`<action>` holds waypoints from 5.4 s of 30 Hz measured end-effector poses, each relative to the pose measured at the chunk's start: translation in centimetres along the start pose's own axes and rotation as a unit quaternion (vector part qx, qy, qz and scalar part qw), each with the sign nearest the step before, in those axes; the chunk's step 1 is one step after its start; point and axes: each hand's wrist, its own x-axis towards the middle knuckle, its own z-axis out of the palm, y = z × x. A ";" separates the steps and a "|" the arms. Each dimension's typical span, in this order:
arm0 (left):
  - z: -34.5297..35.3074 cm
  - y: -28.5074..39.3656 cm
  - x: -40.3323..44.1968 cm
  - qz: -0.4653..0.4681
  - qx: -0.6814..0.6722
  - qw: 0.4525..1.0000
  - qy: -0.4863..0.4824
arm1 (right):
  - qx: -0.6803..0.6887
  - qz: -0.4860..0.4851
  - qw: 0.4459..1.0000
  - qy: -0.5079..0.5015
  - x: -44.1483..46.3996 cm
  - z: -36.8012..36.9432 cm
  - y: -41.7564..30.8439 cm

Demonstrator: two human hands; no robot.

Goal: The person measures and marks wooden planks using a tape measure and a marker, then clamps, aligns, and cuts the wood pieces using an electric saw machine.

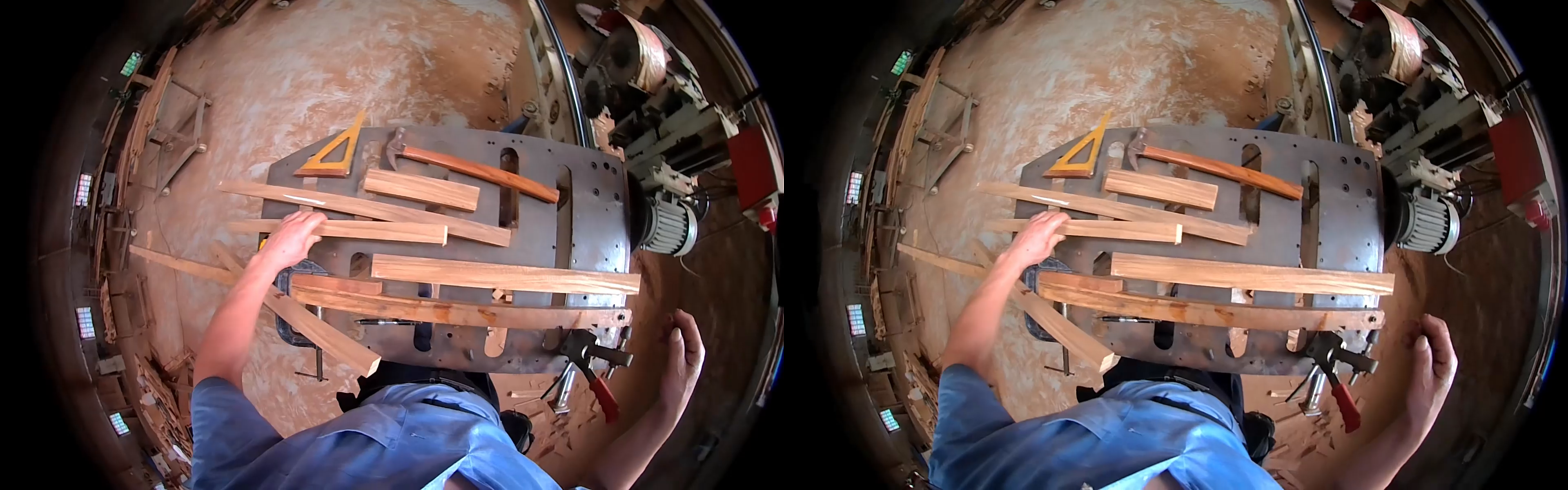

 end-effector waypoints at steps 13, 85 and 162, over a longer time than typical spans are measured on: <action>1.1 1.5 1.3 -0.003 0.124 0.992 -0.021 | -0.026 -0.057 0.998 0.013 -4.1 1.0 -3.0; 8.0 26.2 6.7 0.143 -0.094 0.976 -0.133 | -0.381 -0.201 0.890 -0.147 1.9 23.7 7.8; -1.1 13.7 1.6 -0.205 -0.867 0.443 0.100 | -0.062 -0.080 0.991 -0.083 -1.0 19.5 5.1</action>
